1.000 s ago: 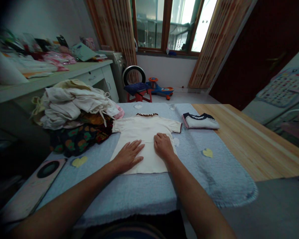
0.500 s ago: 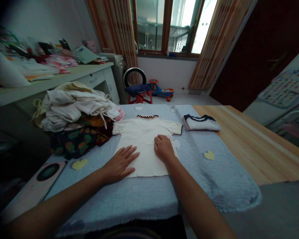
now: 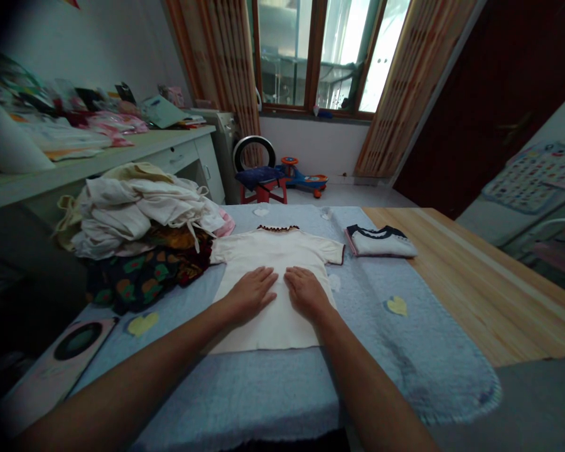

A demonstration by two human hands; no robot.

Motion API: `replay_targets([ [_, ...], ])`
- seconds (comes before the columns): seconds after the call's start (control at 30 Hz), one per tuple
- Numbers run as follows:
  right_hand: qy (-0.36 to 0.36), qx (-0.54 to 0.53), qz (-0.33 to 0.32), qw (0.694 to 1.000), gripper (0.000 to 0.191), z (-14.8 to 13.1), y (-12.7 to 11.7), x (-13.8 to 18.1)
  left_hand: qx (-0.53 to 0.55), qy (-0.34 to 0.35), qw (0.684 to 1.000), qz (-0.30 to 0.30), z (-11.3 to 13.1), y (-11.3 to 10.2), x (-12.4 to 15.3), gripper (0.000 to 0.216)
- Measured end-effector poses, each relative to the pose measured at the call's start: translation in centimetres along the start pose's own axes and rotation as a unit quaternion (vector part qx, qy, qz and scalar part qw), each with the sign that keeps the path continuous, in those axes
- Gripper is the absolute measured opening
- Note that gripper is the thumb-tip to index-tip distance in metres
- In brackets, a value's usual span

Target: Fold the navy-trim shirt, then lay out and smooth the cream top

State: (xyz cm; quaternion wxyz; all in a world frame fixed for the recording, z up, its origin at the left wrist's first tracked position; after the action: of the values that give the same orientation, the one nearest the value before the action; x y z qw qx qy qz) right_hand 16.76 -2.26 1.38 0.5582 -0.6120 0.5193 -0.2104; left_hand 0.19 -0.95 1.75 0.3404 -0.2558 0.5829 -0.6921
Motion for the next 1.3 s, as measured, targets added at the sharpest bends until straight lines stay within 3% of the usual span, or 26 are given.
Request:
replay_targets([
  [0.2,0.104,0.089,-0.043,0.990,0.045,0.6,0.1,-0.1,-0.017,-0.150,0.989,0.007,-2.4,0.5,-1.8,0.055],
  [0.33,0.147,0.111,-0.046,0.982,0.051,1.0,0.4,0.0,-0.031,-0.207,0.977,0.041,-3.5,0.6,-2.3,0.057],
  [0.6,0.183,0.099,-0.017,0.978,0.047,2.0,0.6,-0.2,-0.050,-0.198,0.976,0.081,-3.7,1.0,-1.8,0.050],
  [0.7,0.095,0.049,-0.028,0.994,0.047,0.0,0.6,-0.6,-0.044,-0.188,0.977,0.089,-3.9,0.9,-1.7,0.046],
  [0.8,-0.026,-0.007,-0.101,0.994,0.048,-3.1,0.8,-0.4,-0.034,-0.180,0.979,0.093,-4.2,0.9,-1.7,0.045],
  [0.9,-0.061,-0.024,-0.155,0.986,0.053,-4.9,0.9,0.1,-0.026,-0.179,0.979,0.093,-4.6,1.0,-1.6,0.046],
  [1.0,-0.035,0.002,-0.162,0.986,0.058,-4.5,0.9,0.3,-0.019,-0.178,0.979,0.094,-4.7,1.1,-1.6,0.046],
  [1.3,0.148,0.103,-0.114,0.977,0.061,0.3,0.5,0.4,-0.033,-0.184,0.978,0.092,-4.3,0.7,-1.7,0.045],
])
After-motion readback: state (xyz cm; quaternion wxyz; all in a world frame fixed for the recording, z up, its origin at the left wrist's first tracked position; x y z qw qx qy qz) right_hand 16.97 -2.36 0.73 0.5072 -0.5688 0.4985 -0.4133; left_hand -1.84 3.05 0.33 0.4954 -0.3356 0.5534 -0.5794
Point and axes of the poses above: each hand's wrist, its own x-axis away from the middle knuckle, its own y-axis out of the palm, z = x × y, the point moved 4 cm from there along -x, towards the middle knuckle, and after that the axes turned 2 degrees about -z, right-handed, at the moved point
